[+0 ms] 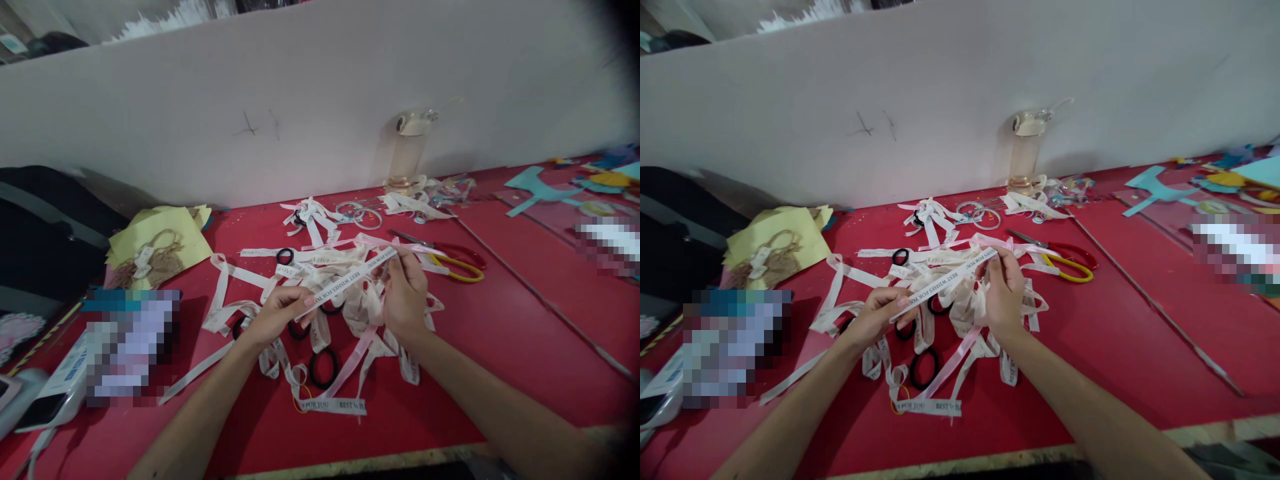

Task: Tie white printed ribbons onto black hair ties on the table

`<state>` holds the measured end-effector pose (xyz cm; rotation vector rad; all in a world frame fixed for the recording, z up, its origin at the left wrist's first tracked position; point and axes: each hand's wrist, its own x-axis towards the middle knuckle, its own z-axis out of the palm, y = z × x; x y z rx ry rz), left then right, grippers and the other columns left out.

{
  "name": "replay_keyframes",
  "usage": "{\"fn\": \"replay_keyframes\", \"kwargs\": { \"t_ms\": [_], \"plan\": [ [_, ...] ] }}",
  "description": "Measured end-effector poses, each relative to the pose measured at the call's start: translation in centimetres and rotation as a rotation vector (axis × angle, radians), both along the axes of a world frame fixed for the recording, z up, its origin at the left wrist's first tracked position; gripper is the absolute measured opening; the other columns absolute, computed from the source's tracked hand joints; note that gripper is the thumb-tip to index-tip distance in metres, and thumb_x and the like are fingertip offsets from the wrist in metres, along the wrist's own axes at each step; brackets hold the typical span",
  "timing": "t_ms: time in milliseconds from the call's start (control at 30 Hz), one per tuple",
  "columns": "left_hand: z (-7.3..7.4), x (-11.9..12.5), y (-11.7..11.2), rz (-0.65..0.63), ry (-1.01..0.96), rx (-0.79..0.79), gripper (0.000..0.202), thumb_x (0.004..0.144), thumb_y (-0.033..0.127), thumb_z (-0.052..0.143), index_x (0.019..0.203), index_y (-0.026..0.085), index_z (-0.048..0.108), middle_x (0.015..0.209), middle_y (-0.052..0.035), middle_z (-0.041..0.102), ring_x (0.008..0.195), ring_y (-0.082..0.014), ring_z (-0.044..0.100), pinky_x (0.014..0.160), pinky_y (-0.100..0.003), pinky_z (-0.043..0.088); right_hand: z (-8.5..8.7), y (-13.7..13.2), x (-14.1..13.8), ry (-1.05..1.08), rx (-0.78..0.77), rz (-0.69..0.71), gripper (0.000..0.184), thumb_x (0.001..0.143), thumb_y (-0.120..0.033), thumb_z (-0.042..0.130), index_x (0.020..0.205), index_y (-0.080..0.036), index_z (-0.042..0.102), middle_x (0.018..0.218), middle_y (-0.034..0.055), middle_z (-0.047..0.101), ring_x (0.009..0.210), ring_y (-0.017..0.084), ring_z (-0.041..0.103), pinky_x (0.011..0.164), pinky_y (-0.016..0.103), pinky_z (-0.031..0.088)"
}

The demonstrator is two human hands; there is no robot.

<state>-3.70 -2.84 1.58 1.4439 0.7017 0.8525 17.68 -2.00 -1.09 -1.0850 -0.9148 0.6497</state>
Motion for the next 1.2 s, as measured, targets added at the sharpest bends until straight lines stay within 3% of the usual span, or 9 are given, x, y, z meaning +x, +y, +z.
{"fn": "replay_keyframes", "kwargs": {
  "t_ms": [167,400,600,833,933,1033,1100,1200],
  "plan": [
    [0.1,-0.2,0.0,-0.078,-0.106,-0.087,0.043,0.081,0.038,0.059,0.047,0.016,0.045,0.051,-0.0012,0.047,0.051,-0.0108,0.043,0.053,-0.027,0.031,0.3,-0.3,-0.3,-0.039,-0.015,0.007,0.022,0.090,-0.040,0.047,0.091,-0.022,0.059,0.069,-0.0025,0.051,0.060,0.011,0.046,0.057,0.023,0.038],
    [-0.1,0.1,0.0,-0.132,-0.331,-0.209,0.024,0.086,0.029,0.052,0.066,0.016,0.050,0.048,0.0003,0.054,0.042,-0.0109,0.049,0.050,-0.026,0.038,0.4,-0.1,-0.2,-0.025,-0.018,0.023,0.020,0.091,-0.036,0.046,0.085,-0.021,0.058,0.067,-0.0029,0.051,0.060,0.010,0.046,0.058,0.023,0.038],
    [-0.4,-0.5,0.0,-0.165,-0.335,-0.136,0.044,0.082,0.044,0.054,0.048,0.018,0.043,0.037,0.0015,0.045,0.036,-0.0113,0.047,0.049,-0.030,0.040,-0.1,0.1,-0.5,0.123,-0.034,0.108,0.017,0.088,-0.038,0.050,0.088,-0.022,0.057,0.069,-0.0040,0.051,0.060,0.010,0.048,0.058,0.022,0.040],
    [0.1,-1.0,0.1,0.036,-0.133,0.002,0.074,0.068,0.072,0.050,0.019,0.023,0.023,0.021,-0.0001,0.017,0.030,-0.0115,0.032,0.048,-0.036,0.036,-0.8,0.7,-0.1,0.188,-0.048,0.110,0.015,0.086,-0.037,0.052,0.084,-0.022,0.056,0.069,-0.0041,0.051,0.059,0.010,0.049,0.057,0.022,0.041],
    [0.3,-1.2,0.3,-0.002,-0.142,0.037,0.075,0.071,0.070,0.048,0.015,0.024,0.026,0.020,-0.0019,0.017,0.030,-0.0123,0.032,0.048,-0.037,0.036,-0.8,0.6,0.2,0.085,-0.065,0.066,0.017,0.087,-0.035,0.050,0.090,-0.021,0.060,0.071,-0.0022,0.054,0.062,0.011,0.051,0.060,0.024,0.043],
    [0.1,-1.3,0.4,-0.063,-0.071,0.028,0.071,0.068,0.072,0.048,0.016,0.026,0.034,0.021,-0.0036,0.022,0.034,-0.0149,0.038,0.050,-0.037,0.037,-0.4,0.3,0.3,-0.127,-0.050,0.034,0.026,0.087,-0.026,0.046,0.109,-0.024,0.060,0.097,0.0024,0.062,0.087,0.016,0.057,0.080,0.033,0.047],
    [-0.1,-1.3,0.5,-0.071,-0.045,-0.017,0.068,0.065,0.073,0.051,0.018,0.025,0.038,0.025,-0.0043,0.027,0.039,-0.0166,0.042,0.051,-0.037,0.038,0.1,0.0,0.2,-0.297,0.000,0.053,0.039,0.085,-0.016,0.044,0.120,-0.028,0.055,0.121,0.0031,0.056,0.111,0.019,0.051,0.098,0.040,0.039],
    [-0.5,-1.1,0.4,-0.027,-0.122,-0.122,0.056,0.067,0.063,0.058,0.028,0.022,0.049,0.036,-0.0048,0.040,0.047,-0.0173,0.048,0.054,-0.036,0.042,0.9,-0.9,-0.4,-0.558,0.112,0.190,0.051,0.082,-0.008,0.042,0.126,-0.031,0.051,0.134,0.0020,0.048,0.127,0.020,0.040,0.108,0.045,0.029]
  ]
}}
